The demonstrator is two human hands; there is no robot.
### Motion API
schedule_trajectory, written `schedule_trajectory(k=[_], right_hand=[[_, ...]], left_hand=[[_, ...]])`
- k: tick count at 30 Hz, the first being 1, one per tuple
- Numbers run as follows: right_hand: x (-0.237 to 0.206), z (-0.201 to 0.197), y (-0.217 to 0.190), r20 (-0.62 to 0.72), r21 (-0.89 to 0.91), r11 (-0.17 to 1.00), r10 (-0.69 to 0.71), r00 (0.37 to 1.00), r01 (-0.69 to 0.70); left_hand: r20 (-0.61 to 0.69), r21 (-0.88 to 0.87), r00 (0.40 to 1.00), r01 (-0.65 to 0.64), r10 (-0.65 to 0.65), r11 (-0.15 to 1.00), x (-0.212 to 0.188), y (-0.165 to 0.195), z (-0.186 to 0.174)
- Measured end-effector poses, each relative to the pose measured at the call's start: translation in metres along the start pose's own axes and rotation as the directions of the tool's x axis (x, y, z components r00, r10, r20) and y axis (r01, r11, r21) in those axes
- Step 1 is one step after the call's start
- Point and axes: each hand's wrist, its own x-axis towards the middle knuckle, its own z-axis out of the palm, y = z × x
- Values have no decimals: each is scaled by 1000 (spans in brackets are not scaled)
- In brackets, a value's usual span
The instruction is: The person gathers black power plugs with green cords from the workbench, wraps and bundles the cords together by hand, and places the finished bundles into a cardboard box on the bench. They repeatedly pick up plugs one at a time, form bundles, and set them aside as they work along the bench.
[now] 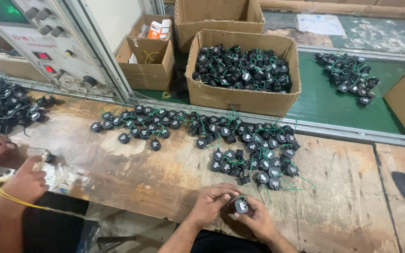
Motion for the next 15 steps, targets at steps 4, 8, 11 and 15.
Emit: schedule_trajectory(k=[4, 8, 11, 15], right_hand=[[0, 2, -1, -3, 33, 999, -15, 1000, 15], [3, 7, -2, -4, -57, 996, -74, 997, 74], [4, 14, -5, -58, -166, 985, -48, 997, 38], [1, 20, -6, -31, -549, 820, -215, 976, 163]], left_hand=[[148, 151, 988, -74, 51, 986, 0, 15, -8], [158, 374, 976, -199, 149, 906, 3, 26, -7], [137, 408, 977, -204, 161, 890, 5, 31, -2], [-29, 386, 999, 43, -35, 922, 0, 30, 15]])
